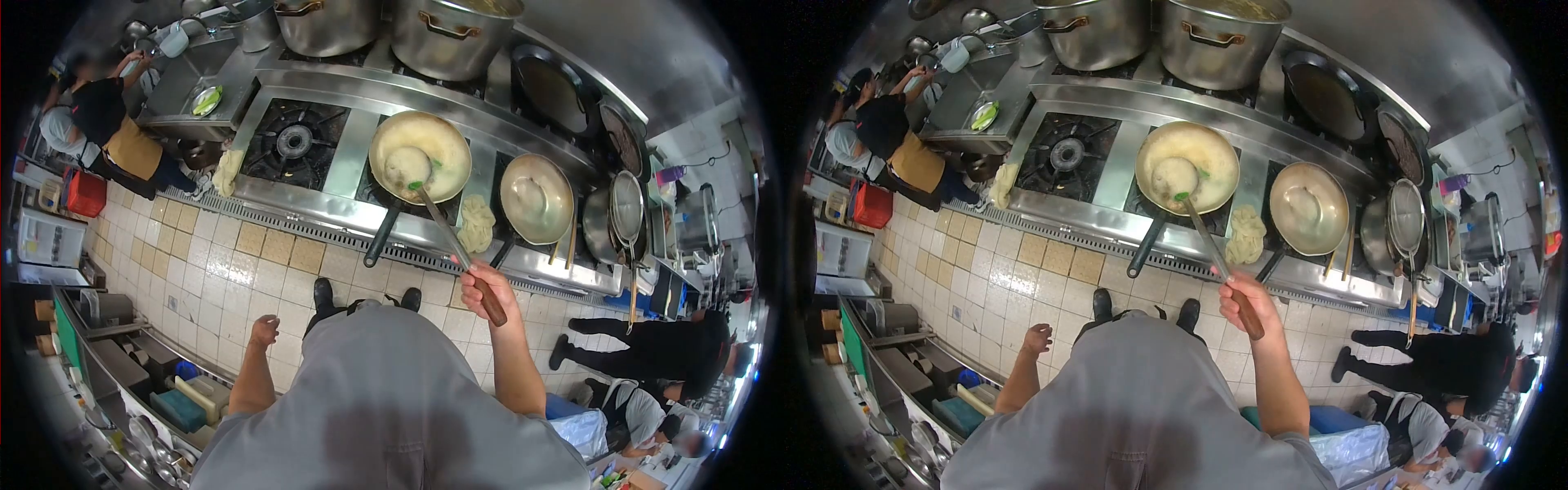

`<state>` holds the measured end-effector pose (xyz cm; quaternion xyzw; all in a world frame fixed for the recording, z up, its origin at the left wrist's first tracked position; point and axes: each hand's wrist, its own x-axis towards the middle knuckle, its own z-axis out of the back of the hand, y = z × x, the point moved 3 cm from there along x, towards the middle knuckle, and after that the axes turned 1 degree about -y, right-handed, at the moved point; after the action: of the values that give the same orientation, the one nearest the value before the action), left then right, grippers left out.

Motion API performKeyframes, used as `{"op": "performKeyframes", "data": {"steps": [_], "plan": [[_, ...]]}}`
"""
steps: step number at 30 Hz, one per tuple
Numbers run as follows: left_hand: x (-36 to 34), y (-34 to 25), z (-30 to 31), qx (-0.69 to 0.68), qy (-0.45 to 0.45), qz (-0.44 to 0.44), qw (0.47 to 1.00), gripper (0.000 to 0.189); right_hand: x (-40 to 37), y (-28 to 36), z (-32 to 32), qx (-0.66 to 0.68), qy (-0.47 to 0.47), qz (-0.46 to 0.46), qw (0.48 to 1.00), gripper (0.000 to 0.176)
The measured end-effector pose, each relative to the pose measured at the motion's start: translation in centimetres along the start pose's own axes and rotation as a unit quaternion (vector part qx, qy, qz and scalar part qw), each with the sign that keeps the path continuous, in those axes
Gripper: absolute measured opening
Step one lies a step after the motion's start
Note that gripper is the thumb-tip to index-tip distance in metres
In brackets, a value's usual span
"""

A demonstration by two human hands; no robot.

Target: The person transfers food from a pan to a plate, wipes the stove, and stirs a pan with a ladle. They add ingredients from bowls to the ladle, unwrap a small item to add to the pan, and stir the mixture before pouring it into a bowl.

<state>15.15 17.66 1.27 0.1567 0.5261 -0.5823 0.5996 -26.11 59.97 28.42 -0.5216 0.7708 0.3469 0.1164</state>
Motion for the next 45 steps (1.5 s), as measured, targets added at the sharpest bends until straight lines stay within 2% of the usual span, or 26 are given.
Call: {"op": "performKeyframes", "data": {"steps": [4, 6, 7, 9, 10, 13, 14, 16, 21, 23, 24, 26, 28, 30, 31, 33, 36, 45], "plan": [[-0.1, -0.7, 0.1, 0.004, -0.006, -0.013, 1.000, 0.043, -0.2, -0.5, -1.0, -0.010, -0.004, 0.004, 1.000, 0.037], [0.0, -0.9, 0.2, 0.005, -0.004, -0.013, 1.000, 0.042, -0.7, -0.5, -1.9, -0.165, -0.098, 0.041, 0.981, 0.036], [0.1, -1.0, 0.3, 0.005, -0.003, -0.013, 1.000, 0.042, -0.5, -0.8, -1.8, -0.165, -0.098, 0.041, 0.981, 0.036], [0.2, -0.9, 0.4, 0.003, -0.001, -0.012, 1.000, 0.041, 0.0, -1.0, -1.3, -0.397, -0.129, 0.068, 0.906, 0.037], [0.3, -0.8, 0.4, 0.000, 0.000, -0.012, 1.000, 0.041, -0.3, -0.9, -1.4, -0.397, -0.130, 0.068, 0.906, 0.037], [0.5, -0.4, 0.5, 0.002, -0.001, -0.005, 1.000, 0.040, -2.5, 0.8, -2.6, -0.507, -0.251, 0.114, 0.816, 0.038], [0.5, -0.3, 0.6, 0.004, 0.001, -0.006, 1.000, 0.040, -2.6, 1.1, -2.2, -0.506, -0.253, 0.114, 0.817, 0.038], [0.3, -0.4, 0.4, 0.027, 0.004, -0.004, 1.000, 0.040, -3.0, 2.2, -1.8, -0.623, -0.265, 0.176, 0.715, 0.039], [0.5, -1.1, 0.1, 0.014, 0.015, -0.003, 1.000, 0.041, -1.8, 2.4, -1.9, -0.637, -0.274, 0.159, 0.703, 0.036], [0.7, -1.4, 0.0, 0.006, 0.020, -0.012, 1.000, 0.042, -1.3, 1.5, -3.1, -0.561, -0.247, 0.112, 0.783, 0.025], [0.9, -1.6, 0.0, 0.002, 0.019, -0.024, 1.000, 0.043, -1.1, 1.2, -3.2, -0.560, -0.248, 0.113, 0.782, 0.025], [1.1, -2.0, -0.2, -0.002, 0.019, -0.036, 0.999, 0.044, -0.7, 0.1, -3.2, -0.375, -0.194, 0.070, 0.904, 0.021], [1.4, -2.1, -0.4, -0.001, 0.012, -0.041, 0.999, 0.044, -1.1, 0.1, -4.2, -0.336, -0.186, 0.055, 0.922, 0.021], [1.5, -2.1, -0.5, -0.001, 0.015, -0.037, 0.999, 0.044, -1.7, 0.4, -5.5, -0.192, -0.148, 0.041, 0.969, 0.026], [1.5, -1.9, -0.5, -0.001, 0.019, -0.034, 0.999, 0.043, -1.8, 0.6, -5.6, -0.192, -0.148, 0.040, 0.969, 0.026], [1.4, -1.6, -0.4, -0.004, 0.018, -0.023, 1.000, 0.043, -2.1, 1.0, -5.5, -0.079, -0.100, 0.003, 0.992, 0.028], [1.3, -1.1, -0.1, -0.004, 0.013, -0.011, 1.000, 0.041, -2.1, 1.0, -4.7, -0.062, -0.045, 0.005, 0.997, 0.032], [0.7, -0.7, 0.5, -0.030, 0.013, 0.003, 0.999, 0.039, -1.9, -0.6, -3.1, -0.048, -0.028, 0.011, 0.998, 0.038]]}}
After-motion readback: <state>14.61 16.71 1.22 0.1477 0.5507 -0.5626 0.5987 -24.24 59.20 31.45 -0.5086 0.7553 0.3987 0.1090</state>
